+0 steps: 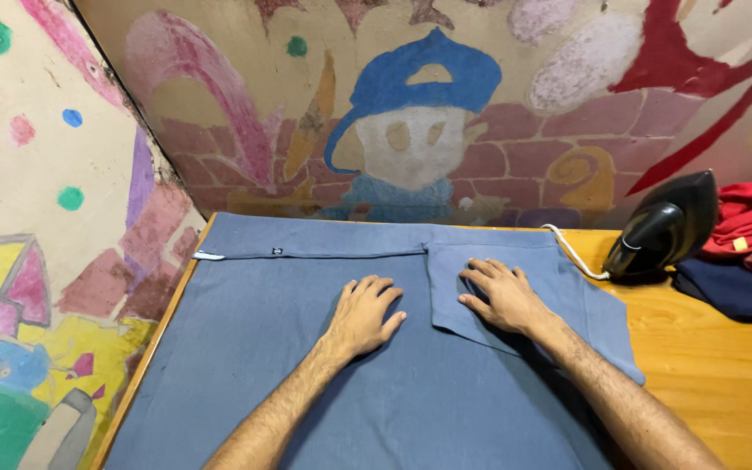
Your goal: The person irons a blue garment on a wooden table using an electric iron. They then fold the garment by hand and press the iron onto the folded item to flatten it.
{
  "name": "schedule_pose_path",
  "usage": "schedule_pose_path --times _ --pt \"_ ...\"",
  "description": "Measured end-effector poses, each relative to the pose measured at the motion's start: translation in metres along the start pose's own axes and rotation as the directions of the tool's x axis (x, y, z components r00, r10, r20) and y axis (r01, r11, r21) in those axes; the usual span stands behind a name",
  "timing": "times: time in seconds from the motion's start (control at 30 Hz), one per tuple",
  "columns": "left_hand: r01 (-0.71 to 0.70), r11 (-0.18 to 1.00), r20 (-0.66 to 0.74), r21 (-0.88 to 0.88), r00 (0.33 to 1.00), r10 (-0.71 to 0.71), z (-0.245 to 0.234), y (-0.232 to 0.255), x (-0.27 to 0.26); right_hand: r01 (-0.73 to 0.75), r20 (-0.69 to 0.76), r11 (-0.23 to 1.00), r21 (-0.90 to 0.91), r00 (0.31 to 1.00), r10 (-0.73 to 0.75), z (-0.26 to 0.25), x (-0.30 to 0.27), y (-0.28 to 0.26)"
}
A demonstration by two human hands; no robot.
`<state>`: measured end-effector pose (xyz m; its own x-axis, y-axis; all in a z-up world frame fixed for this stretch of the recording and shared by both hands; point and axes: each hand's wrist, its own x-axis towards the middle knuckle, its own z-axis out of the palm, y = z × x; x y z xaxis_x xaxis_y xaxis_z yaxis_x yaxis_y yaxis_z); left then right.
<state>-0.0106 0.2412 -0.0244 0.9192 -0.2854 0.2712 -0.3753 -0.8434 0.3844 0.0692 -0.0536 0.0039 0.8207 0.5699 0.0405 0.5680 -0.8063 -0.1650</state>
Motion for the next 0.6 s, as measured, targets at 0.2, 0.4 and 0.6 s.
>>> schedule_pose_path --times 0.2,0.4,0.6 --pt "-0.136 0.991 -0.003 -0.001 0.991 0.136 0.007 0.046 -0.026 0.042 -0.018 0.999 -0.016 0.999 -0.042 -0.011 -0.069 -0.002" --pt "-0.295 0.954 -0.019 -0.059 0.955 0.295 0.021 0.113 -0.048 0.156 -0.028 0.987 0.037 0.988 -0.155 -0.023 -0.141 -0.002" --pt "-0.384 0.913 0.093 -0.138 0.913 0.398 0.042 0.189 -0.073 0.194 -0.037 0.98 0.044 0.981 -0.193 -0.022 -0.202 0.0"
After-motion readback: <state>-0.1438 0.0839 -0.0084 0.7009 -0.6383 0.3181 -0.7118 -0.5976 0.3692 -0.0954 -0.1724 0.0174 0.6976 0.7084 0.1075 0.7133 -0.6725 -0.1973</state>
